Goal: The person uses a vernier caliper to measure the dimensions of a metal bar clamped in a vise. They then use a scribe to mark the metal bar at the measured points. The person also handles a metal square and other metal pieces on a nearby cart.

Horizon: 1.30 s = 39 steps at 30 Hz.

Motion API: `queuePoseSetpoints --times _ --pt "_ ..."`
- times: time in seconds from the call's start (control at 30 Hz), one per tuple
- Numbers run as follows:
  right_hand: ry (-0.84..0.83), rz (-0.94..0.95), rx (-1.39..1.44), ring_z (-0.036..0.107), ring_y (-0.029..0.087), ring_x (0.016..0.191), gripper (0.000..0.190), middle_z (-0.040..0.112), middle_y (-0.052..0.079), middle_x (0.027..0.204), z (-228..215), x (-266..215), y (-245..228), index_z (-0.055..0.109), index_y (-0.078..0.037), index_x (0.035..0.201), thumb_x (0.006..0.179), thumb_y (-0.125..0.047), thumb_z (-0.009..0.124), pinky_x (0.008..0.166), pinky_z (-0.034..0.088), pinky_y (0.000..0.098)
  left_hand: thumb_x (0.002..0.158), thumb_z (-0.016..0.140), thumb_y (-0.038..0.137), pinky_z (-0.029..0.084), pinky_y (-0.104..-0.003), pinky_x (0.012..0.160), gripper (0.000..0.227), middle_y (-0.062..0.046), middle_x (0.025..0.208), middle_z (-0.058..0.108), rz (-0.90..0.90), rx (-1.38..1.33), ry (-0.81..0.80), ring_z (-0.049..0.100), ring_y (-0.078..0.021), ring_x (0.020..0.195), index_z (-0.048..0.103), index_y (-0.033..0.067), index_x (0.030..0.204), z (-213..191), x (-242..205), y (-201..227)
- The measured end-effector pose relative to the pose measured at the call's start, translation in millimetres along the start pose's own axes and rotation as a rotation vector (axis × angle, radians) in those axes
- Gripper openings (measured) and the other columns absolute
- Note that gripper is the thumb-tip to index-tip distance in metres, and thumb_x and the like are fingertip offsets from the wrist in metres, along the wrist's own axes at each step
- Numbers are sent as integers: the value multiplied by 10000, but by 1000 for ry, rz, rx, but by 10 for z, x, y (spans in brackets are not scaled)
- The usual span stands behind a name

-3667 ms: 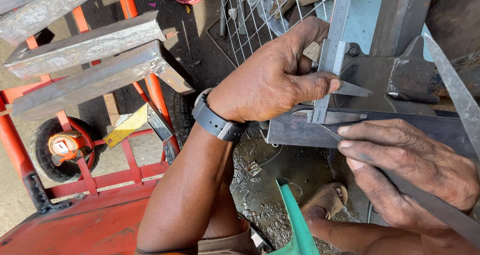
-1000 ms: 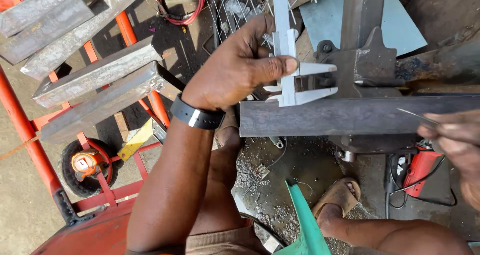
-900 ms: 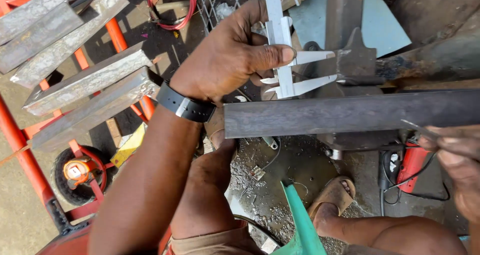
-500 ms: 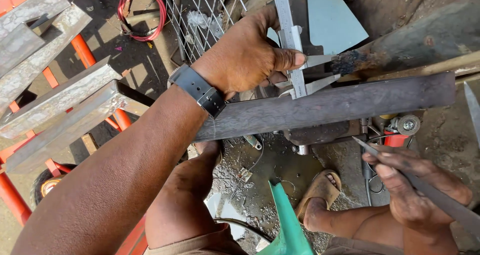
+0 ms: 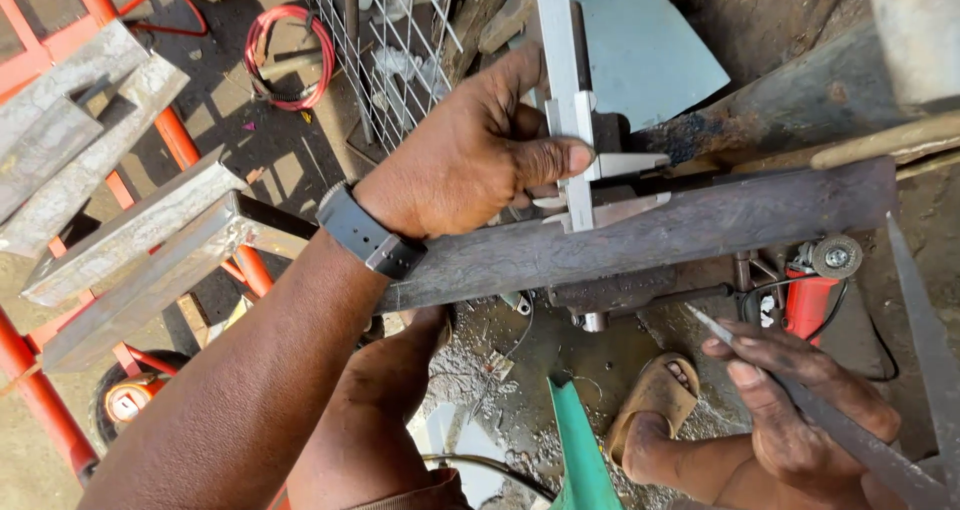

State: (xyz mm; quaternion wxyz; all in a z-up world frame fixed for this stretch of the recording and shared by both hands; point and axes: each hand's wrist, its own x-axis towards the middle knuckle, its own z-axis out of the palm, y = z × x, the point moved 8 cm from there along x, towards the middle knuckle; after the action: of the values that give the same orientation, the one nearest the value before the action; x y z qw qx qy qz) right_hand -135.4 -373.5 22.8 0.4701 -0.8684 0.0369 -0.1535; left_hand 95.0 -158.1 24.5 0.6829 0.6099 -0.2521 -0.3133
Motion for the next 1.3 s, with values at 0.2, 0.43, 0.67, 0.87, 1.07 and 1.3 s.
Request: queuePoseSetpoints --times 0.2,0.43,0.67,0.87,1.07,1.3 --pt "33 -31 62 787 315 987 133 745 219 973 30 -66 101 658 74 1036 949 -22 628 989 666 402 1024 679 59 494 -244 618 274 28 909 575 50 -51 -32 534 -80 755 489 131 1208 237 -44 90" --pt "130 97 99 768 355 1019 177 721 238 996 25 -243 172 656 79 1065 955 -59 639 1015 658 457 1024 700 109 364 -263 511 277 69 664 390 25 230 -31 368 -82 573 528 133 1240 377 -10 327" --pt "85 -450 -510 732 269 964 864 741 67 1113 142 -207 -570 490 -119 1469 676 -231 814 926 643 469 957 692 49 552 -265 571 240 31 822 612 -30 29 -39 599 -101 699 478 152 989 697 -181 199" --pt "215 -628 -659 632 387 879 928 544 -74 1312 131 -497 -367 550 -48 1390 584 -444 788 878 558 489 936 722 65 493 -263 553 263 11 792 611 -219 -274 -14 561 -92 656 533 116 1112 872 -302 -8" --pt "152 99 207 758 322 947 171 709 250 1010 -17 -390 186 625 74 1106 967 -25 634 1050 648 421 931 632 -75 726 -379 781 436 -172 1065 700 -430 -191 46 744 -309 936 447 19 1315 366 208 92" --pt "190 250 158 749 300 963 184 701 271 1085 -40 -417 182 629 81 1122 975 -28 626 1033 613 367 870 748 260 728 -342 525 438 -97 977 813 -465 138 69 850 -216 716 515 149 1224 -69 368 -157"
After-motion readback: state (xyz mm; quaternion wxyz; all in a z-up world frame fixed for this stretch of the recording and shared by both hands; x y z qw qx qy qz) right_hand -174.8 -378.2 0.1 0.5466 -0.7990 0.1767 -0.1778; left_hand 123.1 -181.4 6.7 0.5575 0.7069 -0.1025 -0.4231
